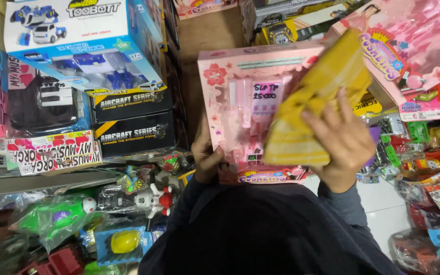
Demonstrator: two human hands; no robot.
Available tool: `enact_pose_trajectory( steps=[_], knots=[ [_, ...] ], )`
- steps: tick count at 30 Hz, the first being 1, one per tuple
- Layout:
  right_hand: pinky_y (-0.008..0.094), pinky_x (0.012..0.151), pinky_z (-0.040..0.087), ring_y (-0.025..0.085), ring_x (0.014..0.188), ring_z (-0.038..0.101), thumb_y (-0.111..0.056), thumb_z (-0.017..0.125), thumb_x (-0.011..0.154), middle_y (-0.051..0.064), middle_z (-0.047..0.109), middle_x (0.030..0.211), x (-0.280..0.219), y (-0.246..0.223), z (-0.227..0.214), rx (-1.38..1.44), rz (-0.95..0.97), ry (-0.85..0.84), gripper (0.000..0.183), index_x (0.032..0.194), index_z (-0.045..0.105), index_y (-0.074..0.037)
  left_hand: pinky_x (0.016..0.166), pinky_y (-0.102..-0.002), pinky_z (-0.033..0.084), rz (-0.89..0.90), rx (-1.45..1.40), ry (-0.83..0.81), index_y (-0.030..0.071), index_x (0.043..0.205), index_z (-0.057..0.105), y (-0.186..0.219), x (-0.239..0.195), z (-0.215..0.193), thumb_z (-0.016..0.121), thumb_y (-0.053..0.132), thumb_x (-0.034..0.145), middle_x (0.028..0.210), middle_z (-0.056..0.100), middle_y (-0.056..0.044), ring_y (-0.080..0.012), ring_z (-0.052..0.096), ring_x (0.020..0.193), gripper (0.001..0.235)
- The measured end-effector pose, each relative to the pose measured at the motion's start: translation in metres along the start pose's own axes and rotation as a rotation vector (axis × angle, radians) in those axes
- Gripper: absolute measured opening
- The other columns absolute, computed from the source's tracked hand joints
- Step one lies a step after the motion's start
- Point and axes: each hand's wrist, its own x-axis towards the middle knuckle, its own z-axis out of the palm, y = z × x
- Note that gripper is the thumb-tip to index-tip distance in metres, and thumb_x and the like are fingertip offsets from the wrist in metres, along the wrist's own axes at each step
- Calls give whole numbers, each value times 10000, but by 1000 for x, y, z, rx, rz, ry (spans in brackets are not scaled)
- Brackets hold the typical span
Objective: Wiping and cleaning toy boxes displayed on shelves in a toy store.
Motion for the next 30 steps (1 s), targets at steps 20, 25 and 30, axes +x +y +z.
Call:
enact_pose_trajectory(
  steps=[20, 25, 30],
  knots=[
    [458, 1001, 534, 427, 1298, 634, -251, 768, 757, 145, 754, 1153, 18, 15, 24, -10, -25, -43, 391, 1108, 797, -82, 1205, -353, 383, -25, -45, 40, -49, 1646, 128, -4, 28, -8, 585, 42, 929, 1633, 410, -205, -231, 502, 1430, 856],
    [473, 947, 514, 438, 1253, 609, -154, 786, 811, 178, 719, 1130, 41, 8, 24, -77, 70, 42, 261, 1027, 753, -13, 1205, -341, 383, -2, 0, 20, -44, 1658, 141, -13, 20, -13, 597, 44, 941, 1613, 449, -197, -217, 514, 1416, 854],
    [471, 1067, 524, 376, 1371, 615, -134, 794, 840, 91, 779, 1198, 14, 12, 29, -79, -60, -59, 264, 1101, 829, -144, 1179, -340, 406, -38, -2, 42, -39, 1651, 138, -2, 24, -12, 631, 110, 945, 1588, 480, -197, -216, 546, 1382, 874]
  ],
)
